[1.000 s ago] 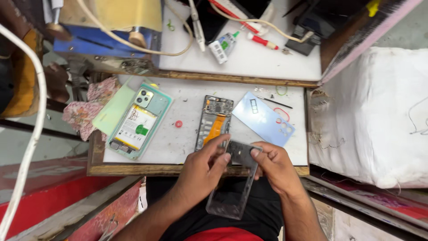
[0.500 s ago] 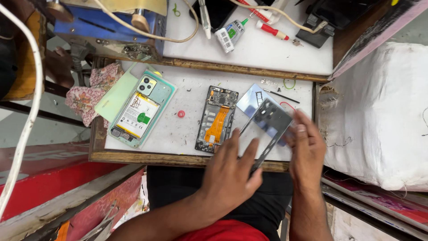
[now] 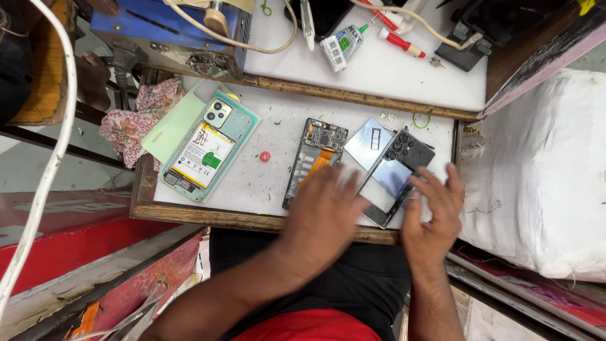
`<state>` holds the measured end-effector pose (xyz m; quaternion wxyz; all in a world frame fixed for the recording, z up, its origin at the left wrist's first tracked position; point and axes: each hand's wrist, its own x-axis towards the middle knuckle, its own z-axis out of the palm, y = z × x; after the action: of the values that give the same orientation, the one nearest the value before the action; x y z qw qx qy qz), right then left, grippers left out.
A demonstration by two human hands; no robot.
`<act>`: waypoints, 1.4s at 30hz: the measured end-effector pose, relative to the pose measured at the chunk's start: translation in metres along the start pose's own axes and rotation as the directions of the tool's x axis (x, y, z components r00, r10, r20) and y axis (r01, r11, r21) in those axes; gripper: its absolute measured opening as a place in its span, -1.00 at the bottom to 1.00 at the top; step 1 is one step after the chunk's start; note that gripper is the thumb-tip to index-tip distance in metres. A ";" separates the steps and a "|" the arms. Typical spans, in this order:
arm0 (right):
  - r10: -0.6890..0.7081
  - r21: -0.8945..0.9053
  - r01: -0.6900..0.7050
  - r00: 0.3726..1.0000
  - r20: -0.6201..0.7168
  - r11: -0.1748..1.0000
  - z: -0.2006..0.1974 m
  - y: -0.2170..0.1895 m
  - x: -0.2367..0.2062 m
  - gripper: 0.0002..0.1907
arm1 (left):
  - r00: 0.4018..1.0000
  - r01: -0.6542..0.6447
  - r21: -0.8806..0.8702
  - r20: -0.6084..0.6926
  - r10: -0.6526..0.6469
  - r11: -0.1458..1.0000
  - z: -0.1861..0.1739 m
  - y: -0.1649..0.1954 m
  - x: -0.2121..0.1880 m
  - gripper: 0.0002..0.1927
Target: The person assembles a smartphone by fitting the internal chassis into a metal frame and then attaching a back cover. They handle the phone's internal components, a metal frame, and a purple back cover, aligning and snapping the parts together on a cluttered workbench.
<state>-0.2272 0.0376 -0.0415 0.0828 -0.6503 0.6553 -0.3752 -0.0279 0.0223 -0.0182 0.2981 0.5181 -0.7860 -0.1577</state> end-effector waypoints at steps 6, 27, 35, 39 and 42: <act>-0.222 -0.014 0.241 0.914 0.339 0.970 0.021 -0.047 0.016 -0.59 | 0.998 -0.037 0.190 0.056 0.027 0.981 -0.020 -0.070 0.011 -0.55; -0.185 -0.213 0.350 0.817 0.547 0.912 0.060 -0.060 0.048 -0.47 | 0.977 -0.030 0.273 0.213 -0.030 0.962 -0.007 -0.081 0.023 -0.55; -0.168 -0.172 0.300 0.831 0.530 0.938 0.065 -0.060 0.043 -0.51 | 0.974 -0.019 0.202 0.225 -0.028 0.979 -0.014 -0.088 0.041 -0.43; -0.176 -0.194 0.318 0.833 0.524 0.928 0.066 -0.061 0.043 -0.59 | 0.957 -0.092 0.324 0.291 -0.007 0.942 -0.015 -0.087 0.058 -0.43; -0.174 -0.150 0.286 0.843 0.509 0.947 0.065 -0.059 0.045 -0.60 | 0.946 -0.112 0.347 0.324 -0.007 0.931 -0.014 -0.086 0.063 -0.44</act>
<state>-0.1484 -0.0211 -0.0351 0.1277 -0.8032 0.5670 -0.1307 0.0252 -0.0700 -0.0359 0.0710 0.5100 -0.8531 -0.0846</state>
